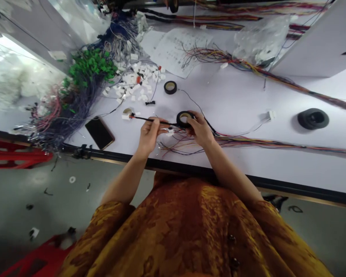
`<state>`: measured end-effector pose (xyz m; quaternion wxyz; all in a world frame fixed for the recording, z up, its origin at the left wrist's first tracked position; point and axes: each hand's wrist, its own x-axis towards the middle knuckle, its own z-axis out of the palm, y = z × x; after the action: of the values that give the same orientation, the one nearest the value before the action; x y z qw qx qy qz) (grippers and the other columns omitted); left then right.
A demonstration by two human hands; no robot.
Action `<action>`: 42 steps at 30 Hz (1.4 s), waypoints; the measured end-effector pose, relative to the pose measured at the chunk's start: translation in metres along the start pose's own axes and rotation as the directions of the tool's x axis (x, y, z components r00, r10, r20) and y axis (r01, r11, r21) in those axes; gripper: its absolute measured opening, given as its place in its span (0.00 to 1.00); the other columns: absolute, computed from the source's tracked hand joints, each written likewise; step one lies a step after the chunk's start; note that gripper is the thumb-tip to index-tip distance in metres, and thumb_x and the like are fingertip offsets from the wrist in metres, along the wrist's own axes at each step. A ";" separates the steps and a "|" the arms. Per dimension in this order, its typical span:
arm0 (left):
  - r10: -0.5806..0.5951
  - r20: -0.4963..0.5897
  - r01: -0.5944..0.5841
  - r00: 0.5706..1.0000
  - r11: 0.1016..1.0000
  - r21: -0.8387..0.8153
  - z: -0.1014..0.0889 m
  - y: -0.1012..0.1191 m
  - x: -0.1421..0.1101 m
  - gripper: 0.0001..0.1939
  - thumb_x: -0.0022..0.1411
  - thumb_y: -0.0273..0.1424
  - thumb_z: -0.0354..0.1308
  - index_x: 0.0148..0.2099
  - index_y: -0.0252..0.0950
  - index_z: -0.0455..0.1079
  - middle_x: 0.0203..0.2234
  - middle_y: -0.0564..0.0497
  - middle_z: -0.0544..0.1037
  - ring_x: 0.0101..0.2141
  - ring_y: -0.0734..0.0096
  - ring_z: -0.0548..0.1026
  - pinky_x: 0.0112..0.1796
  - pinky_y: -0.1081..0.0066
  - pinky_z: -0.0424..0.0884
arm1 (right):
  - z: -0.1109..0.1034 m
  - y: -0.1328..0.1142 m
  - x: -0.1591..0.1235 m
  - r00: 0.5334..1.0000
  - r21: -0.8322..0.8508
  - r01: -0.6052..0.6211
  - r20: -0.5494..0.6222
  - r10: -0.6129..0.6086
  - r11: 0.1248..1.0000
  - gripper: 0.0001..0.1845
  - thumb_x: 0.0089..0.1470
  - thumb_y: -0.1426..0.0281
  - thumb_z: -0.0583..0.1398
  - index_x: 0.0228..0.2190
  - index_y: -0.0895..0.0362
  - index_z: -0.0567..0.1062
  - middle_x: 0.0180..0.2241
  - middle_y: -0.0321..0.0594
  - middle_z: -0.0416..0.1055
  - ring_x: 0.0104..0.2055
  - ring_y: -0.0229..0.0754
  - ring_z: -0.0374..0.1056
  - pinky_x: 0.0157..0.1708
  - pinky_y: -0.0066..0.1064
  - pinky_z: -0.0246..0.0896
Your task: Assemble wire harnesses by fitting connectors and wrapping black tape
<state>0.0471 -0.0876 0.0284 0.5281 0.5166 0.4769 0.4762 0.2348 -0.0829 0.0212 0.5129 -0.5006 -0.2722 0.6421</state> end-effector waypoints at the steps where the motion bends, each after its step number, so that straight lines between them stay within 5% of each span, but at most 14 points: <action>1: -0.024 0.058 0.024 0.998 1.000 0.006 0.003 -0.003 0.003 0.19 0.62 0.47 0.61 0.44 0.37 0.69 0.37 0.48 0.81 0.32 0.73 0.81 0.31 0.76 0.76 | -0.003 0.002 -0.002 1.000 -0.003 -0.015 -0.008 0.014 1.000 0.17 0.53 0.68 0.59 0.45 0.52 0.63 0.24 0.25 0.66 0.15 0.30 0.58 0.13 0.22 0.50; 3: -0.068 0.142 0.058 0.988 0.996 0.071 0.011 -0.006 0.009 0.17 0.60 0.44 0.65 0.42 0.36 0.72 0.30 0.51 0.80 0.27 0.76 0.78 0.25 0.78 0.72 | -0.007 0.006 -0.009 1.000 -0.022 -0.015 -0.026 0.014 1.000 0.18 0.53 0.68 0.58 0.45 0.51 0.61 0.27 0.27 0.68 0.15 0.30 0.59 0.13 0.23 0.51; 6: -0.121 0.074 0.112 0.990 0.986 0.125 0.023 0.000 0.018 0.14 0.63 0.42 0.61 0.38 0.35 0.72 0.24 0.53 0.78 0.16 0.81 0.70 0.16 0.79 0.62 | -0.007 0.017 -0.027 0.980 -0.179 0.171 -0.071 -0.186 0.969 0.22 0.55 0.67 0.57 0.51 0.51 0.60 0.34 0.34 0.71 0.19 0.31 0.62 0.17 0.25 0.55; 9: -0.220 0.008 0.220 0.975 0.974 0.058 0.029 0.011 0.025 0.13 0.66 0.41 0.58 0.39 0.34 0.70 0.30 0.50 0.81 0.14 0.84 0.67 0.14 0.81 0.59 | -0.005 0.034 -0.053 0.894 -0.494 0.409 0.047 -0.446 0.767 0.28 0.58 0.66 0.57 0.59 0.53 0.60 0.44 0.44 0.71 0.30 0.37 0.69 0.28 0.30 0.67; 12: -0.287 0.044 0.287 0.957 0.958 0.007 0.030 0.022 0.024 0.15 0.67 0.42 0.57 0.40 0.34 0.68 0.34 0.47 0.82 0.21 0.80 0.76 0.21 0.80 0.71 | -0.007 0.039 -0.072 0.842 -0.643 0.523 0.291 -0.454 0.559 0.23 0.59 0.68 0.55 0.56 0.55 0.68 0.45 0.47 0.71 0.34 0.40 0.70 0.35 0.32 0.69; 14: -0.211 0.088 0.207 0.973 0.977 0.048 0.030 0.026 0.016 0.16 0.67 0.44 0.57 0.39 0.34 0.68 0.35 0.47 0.82 0.27 0.75 0.80 0.30 0.75 0.77 | -0.011 0.028 -0.071 0.838 -0.662 0.524 0.291 -0.461 0.535 0.17 0.61 0.68 0.53 0.49 0.56 0.73 0.42 0.45 0.72 0.34 0.38 0.69 0.35 0.31 0.66; 17: 0.070 0.174 -0.112 0.982 0.965 0.239 0.031 0.027 -0.002 0.16 0.69 0.43 0.54 0.40 0.35 0.70 0.35 0.47 0.81 0.34 0.71 0.81 0.40 0.69 0.78 | -0.015 -0.003 -0.048 0.888 -0.679 0.403 0.127 -0.442 0.614 0.16 0.62 0.64 0.54 0.44 0.59 0.75 0.32 0.40 0.71 0.30 0.37 0.65 0.32 0.28 0.60; 21: 0.326 0.289 -0.434 0.900 0.735 0.521 0.032 0.020 -0.021 0.14 0.72 0.36 0.48 0.43 0.35 0.72 0.37 0.45 0.81 0.41 0.65 0.79 0.46 0.65 0.75 | -0.011 -0.037 -0.012 0.944 -0.729 0.330 0.272 -0.190 0.599 0.20 0.58 0.57 0.57 0.31 0.62 0.77 0.21 0.31 0.61 0.25 0.34 0.57 0.28 0.29 0.51; 25: 0.277 0.361 -0.453 0.890 0.608 0.652 0.037 0.012 -0.026 0.11 0.70 0.27 0.48 0.45 0.35 0.72 0.45 0.43 0.80 0.49 0.62 0.77 0.52 0.63 0.73 | 0.004 -0.053 -0.005 0.885 -0.785 0.431 0.272 -0.378 0.445 0.29 0.48 0.54 0.64 0.45 0.62 0.78 0.23 0.31 0.64 0.26 0.36 0.58 0.30 0.29 0.54; 29: 0.173 0.397 -0.417 0.901 0.595 0.687 0.040 0.009 -0.013 0.09 0.70 0.26 0.50 0.46 0.35 0.71 0.44 0.45 0.80 0.44 0.65 0.78 0.47 0.69 0.74 | 0.008 -0.061 0.007 0.871 -0.742 0.483 0.461 -0.169 0.465 0.20 0.50 0.53 0.62 0.31 0.58 0.81 0.27 0.40 0.74 0.30 0.40 0.67 0.33 0.30 0.61; 32: 0.211 0.379 -0.427 0.901 0.582 0.692 0.037 0.012 -0.009 0.09 0.70 0.28 0.50 0.48 0.33 0.69 0.47 0.41 0.78 0.47 0.62 0.77 0.47 0.67 0.73 | -0.001 -0.058 0.025 0.939 -0.792 0.341 0.265 -0.218 0.506 0.22 0.50 0.51 0.61 0.29 0.57 0.80 0.17 0.34 0.66 0.21 0.38 0.61 0.23 0.29 0.55; 34: 0.243 0.416 -0.475 0.876 0.585 0.658 0.034 0.016 -0.011 0.09 0.70 0.27 0.50 0.49 0.31 0.69 0.50 0.39 0.77 0.51 0.61 0.76 0.50 0.66 0.71 | -0.010 -0.052 0.038 0.963 -0.838 0.240 0.139 -0.233 0.490 0.20 0.46 0.51 0.61 0.25 0.57 0.78 0.13 0.34 0.63 0.18 0.39 0.58 0.19 0.30 0.52; 38: 0.249 0.562 -0.583 0.789 0.592 0.556 0.028 0.027 -0.009 0.08 0.68 0.26 0.52 0.48 0.30 0.69 0.50 0.40 0.76 0.53 0.61 0.74 0.55 0.68 0.68 | -0.024 -0.047 0.052 0.962 -0.889 0.252 0.186 -0.202 0.382 0.10 0.33 0.62 0.64 0.20 0.54 0.75 0.16 0.41 0.71 0.22 0.48 0.69 0.20 0.33 0.60; 42: 0.291 0.659 -0.681 0.693 0.564 0.467 0.023 0.033 0.002 0.06 0.66 0.24 0.53 0.41 0.34 0.71 0.47 0.40 0.77 0.53 0.61 0.74 0.57 0.68 0.67 | -0.028 -0.062 0.039 0.953 -0.796 0.299 0.217 -0.213 0.526 0.29 0.40 0.59 0.62 0.46 0.55 0.76 0.33 0.45 0.80 0.30 0.50 0.76 0.27 0.36 0.71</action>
<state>0.0701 -0.0874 0.0620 0.2449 0.8936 0.2883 0.2416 0.2858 -0.0314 0.0504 0.2968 -0.6051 -0.6325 0.3818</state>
